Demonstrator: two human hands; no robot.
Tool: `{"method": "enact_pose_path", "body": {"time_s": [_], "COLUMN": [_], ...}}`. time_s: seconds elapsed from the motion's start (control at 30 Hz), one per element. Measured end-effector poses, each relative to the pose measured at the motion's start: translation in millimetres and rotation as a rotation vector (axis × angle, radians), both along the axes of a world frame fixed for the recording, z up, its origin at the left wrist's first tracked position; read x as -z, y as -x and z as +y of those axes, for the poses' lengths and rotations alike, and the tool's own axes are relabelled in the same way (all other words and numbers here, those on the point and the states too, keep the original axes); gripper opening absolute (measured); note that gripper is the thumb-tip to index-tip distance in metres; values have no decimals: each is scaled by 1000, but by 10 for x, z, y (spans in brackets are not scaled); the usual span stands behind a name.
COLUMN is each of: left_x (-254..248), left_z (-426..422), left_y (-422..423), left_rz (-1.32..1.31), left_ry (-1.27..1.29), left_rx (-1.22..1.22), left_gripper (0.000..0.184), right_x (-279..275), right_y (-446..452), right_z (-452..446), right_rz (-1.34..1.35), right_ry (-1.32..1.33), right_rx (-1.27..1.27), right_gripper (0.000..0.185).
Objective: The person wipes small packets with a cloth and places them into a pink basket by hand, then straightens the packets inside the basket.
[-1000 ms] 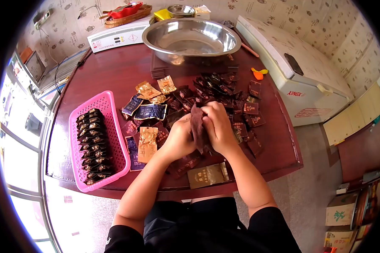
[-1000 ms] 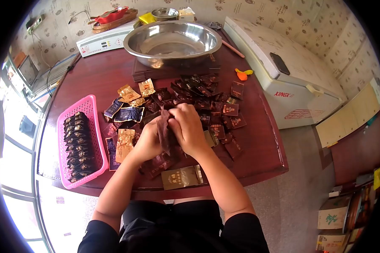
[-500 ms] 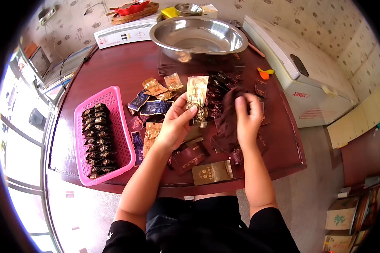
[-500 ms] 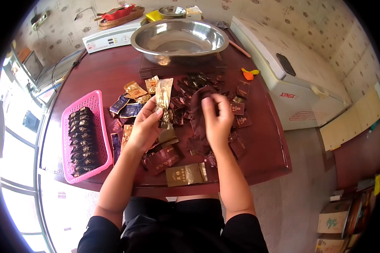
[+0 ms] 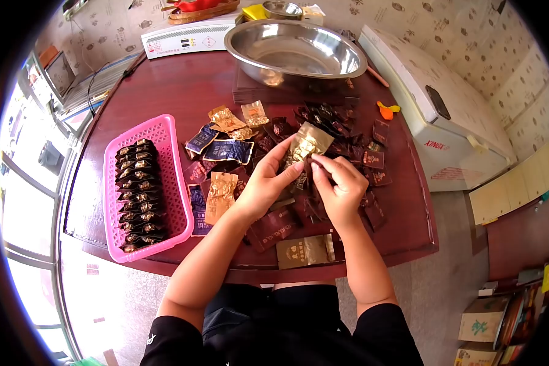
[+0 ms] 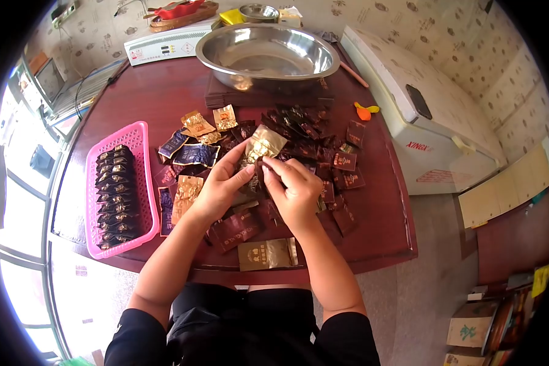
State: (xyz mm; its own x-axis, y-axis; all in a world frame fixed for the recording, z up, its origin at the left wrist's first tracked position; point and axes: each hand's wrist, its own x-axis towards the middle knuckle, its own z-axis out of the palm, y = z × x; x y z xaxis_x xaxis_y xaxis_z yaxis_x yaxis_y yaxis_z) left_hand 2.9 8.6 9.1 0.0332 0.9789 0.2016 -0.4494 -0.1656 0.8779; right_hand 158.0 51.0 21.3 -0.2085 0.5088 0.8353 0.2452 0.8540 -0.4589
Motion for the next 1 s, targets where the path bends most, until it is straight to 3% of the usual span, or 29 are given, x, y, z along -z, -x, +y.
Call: {"method": "enact_pose_path", "body": {"time_s": [0.13,0.2,0.27,0.33,0.43,0.47,0.57,0.67,0.73,0.8,0.87,0.93,1.0], "left_x": [17,-3,-73,-37,-45,-87,13,-54,-85,29,56,89,65], "left_z": [-15,-31,-12,-17,-57,-80,-36,-70,-95,-79,-104,-72,-83], "left_y": [-40,-37,-50,-48,-42,-42,94,33,-42,-39,-36,-31,-60], "left_rz": [-213,-405,-404,-337,-353,-308,-356,-405,-379,-395,-413,-399,-408], "left_ry": [49,64,7,24,109,160,87,127,179,147,207,28,104], "left_rx": [71,64,-11,-62,82,57,314,176,49,69,78,126,86], "left_gripper": [56,54,56,54,53,53,51,51,47,49,53,57,52], "right_x": [-2,-18,-28,41,12,5,23,26,41,108,155,138,77], "right_y": [-42,-51,46,86,45,27,-42,-33,39,159,204,189,168], "right_z": [-1,-25,-87,-94,-33,-21,67,36,-59,-104,-83,-62,-66], "right_rz": [66,-65,-136,-139,-36,15,132,170,21,-170,-162,-189,-216], "right_ry": [-12,-49,-53,23,51,127,159,105,88,-16,-59,-160,-156], "right_rx": [40,-155,-284,-261,-329,-317,-36,-169,-367,-357,-322,-204,-155], "right_gripper": [21,26,35,29,23,18,13,11,18,24,26,26,25]}}
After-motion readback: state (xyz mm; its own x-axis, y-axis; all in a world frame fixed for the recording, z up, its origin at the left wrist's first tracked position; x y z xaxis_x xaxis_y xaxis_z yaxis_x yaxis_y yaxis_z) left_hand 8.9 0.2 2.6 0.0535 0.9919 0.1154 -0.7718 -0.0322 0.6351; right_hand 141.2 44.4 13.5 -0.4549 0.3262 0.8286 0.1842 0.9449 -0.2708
